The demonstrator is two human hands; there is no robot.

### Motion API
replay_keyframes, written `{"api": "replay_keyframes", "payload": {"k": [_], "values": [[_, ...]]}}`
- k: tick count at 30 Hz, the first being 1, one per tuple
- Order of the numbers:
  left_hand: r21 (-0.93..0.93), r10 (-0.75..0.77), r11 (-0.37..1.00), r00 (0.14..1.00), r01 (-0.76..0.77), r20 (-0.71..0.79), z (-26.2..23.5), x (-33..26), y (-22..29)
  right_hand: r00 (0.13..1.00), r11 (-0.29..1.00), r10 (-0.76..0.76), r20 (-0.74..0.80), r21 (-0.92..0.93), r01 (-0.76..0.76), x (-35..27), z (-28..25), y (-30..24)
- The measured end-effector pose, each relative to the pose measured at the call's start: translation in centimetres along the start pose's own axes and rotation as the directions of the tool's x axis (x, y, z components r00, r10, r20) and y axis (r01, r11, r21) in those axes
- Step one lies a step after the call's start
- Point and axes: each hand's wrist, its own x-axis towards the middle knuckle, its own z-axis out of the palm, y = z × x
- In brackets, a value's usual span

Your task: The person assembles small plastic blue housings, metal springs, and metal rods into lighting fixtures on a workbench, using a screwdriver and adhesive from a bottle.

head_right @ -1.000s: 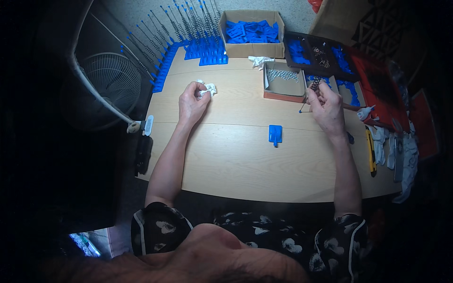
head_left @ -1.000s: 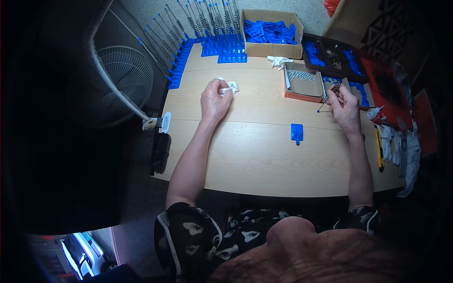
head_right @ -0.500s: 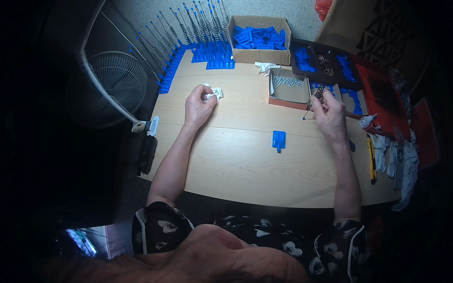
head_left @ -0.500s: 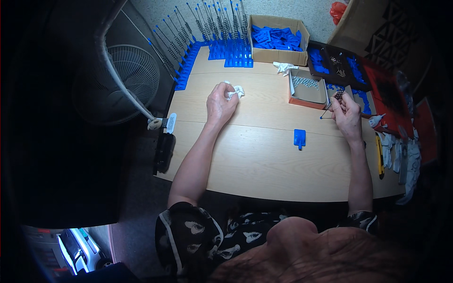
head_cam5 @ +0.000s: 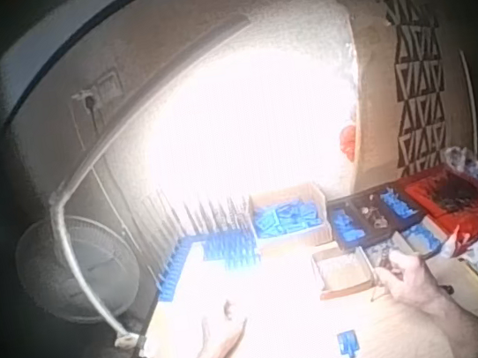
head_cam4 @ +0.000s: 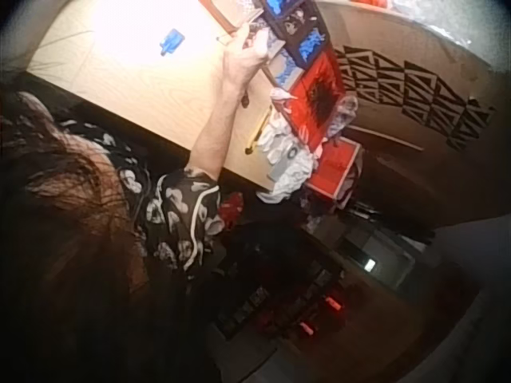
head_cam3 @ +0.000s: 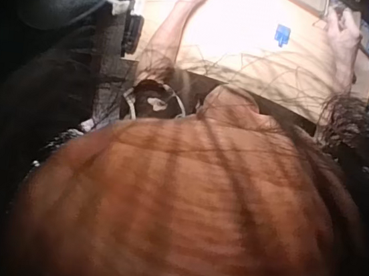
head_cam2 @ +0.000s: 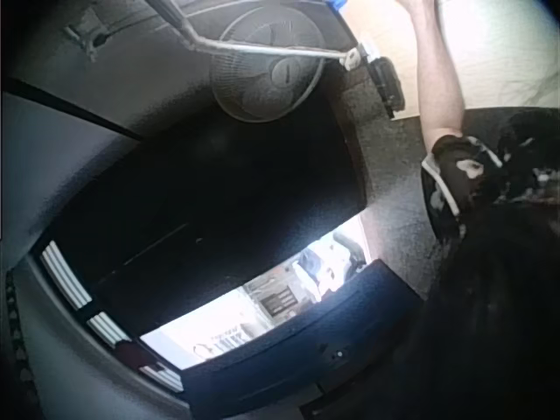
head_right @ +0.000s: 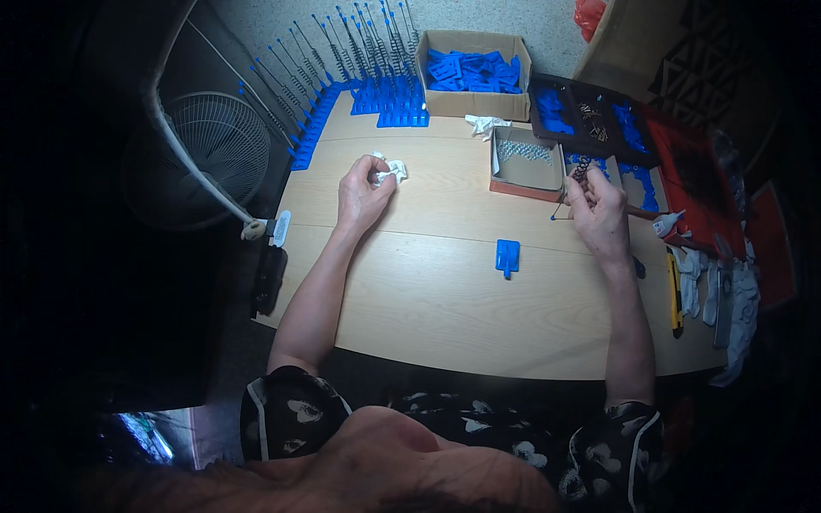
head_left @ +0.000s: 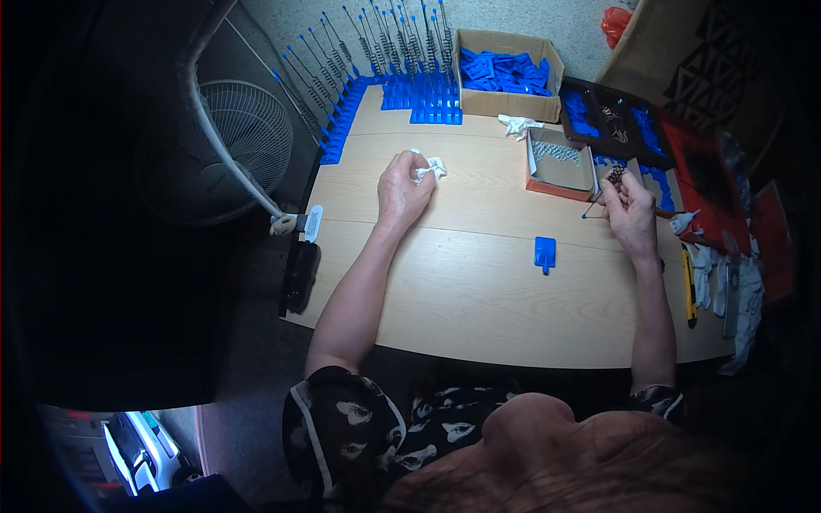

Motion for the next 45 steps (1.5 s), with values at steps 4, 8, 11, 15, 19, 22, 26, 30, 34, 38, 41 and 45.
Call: {"api": "replay_keyframes", "payload": {"k": [4, 8, 11, 15, 19, 22, 26, 30, 34, 38, 41, 45], "values": [[-0.005, -0.001, 1.0, 1.0, 0.001, -0.003, 0.0, -0.06, 0.03, 1.0, 1.0, -0.017, -0.009, 0.003, 0.017, -0.05, 0.14, -0.13], [-0.001, -0.008, 1.0, 1.0, 0.008, 0.008, -0.16, -0.06, -0.02, 1.0, 1.0, -0.003, 0.01, -0.014, 0.004, 0.03, 0.1, -0.13], [-0.006, 0.002, 1.0, 1.0, -0.002, 0.008, -0.1, -0.01, -0.02, 1.0, 1.0, 0.0, 0.016, -0.025, 0.0, 0.07, 0.01, -0.02], [-0.005, -0.017, 1.0, 1.0, 0.017, 0.018, -0.09, 0.0, -0.03, 1.0, 1.0, -0.012, -0.001, 0.0, 0.012, 0.05, 0.12, -0.08], [0.004, -0.011, 1.0, 1.0, 0.011, 0.009, -0.06, 0.0, -0.04, 1.0, 1.0, -0.004, 0.011, -0.013, 0.004, 0.04, 0.09, 0.0], [0.01, -0.014, 1.0, 1.0, 0.014, 0.013, -0.01, -0.02, 0.06, 1.0, 1.0, -0.003, -0.001, -0.011, 0.003, 0.0, 0.07, 0.04], [0.01, -0.008, 1.0, 1.0, 0.008, 0.009, -0.07, -0.03, -0.03, 1.0, 1.0, -0.001, -0.005, -0.02, 0.001, 0.04, 0.23, 0.0], [-0.011, -0.019, 1.0, 1.0, 0.019, 0.019, -0.14, 0.02, 0.11, 1.0, 1.0, 0.012, -0.003, 0.008, -0.012, 0.03, 0.24, 0.06], [-0.04, -0.046, 0.998, 0.998, 0.047, 0.034, -0.09, 0.03, 0.11, 1.0, 1.0, -0.005, -0.006, 0.005, 0.005, 0.02, 0.24, 0.26], [0.001, -0.004, 1.0, 1.0, 0.004, 0.009, -0.2, -0.02, -0.21, 1.0, 1.0, -0.005, -0.003, 0.019, 0.005, 0.06, 0.39, 0.2], [-0.01, -0.014, 1.0, 1.0, 0.014, 0.016, -0.05, 0.06, -0.01, 1.0, 1.0, 0.018, 0.005, 0.006, -0.018, 0.0, 0.09, -0.01], [-0.007, -0.016, 1.0, 1.0, 0.016, 0.02, -0.1, 0.08, -0.17, 1.0, 1.0, 0.0, 0.0, 0.014, 0.0, 0.01, 0.27, 0.15]]}}
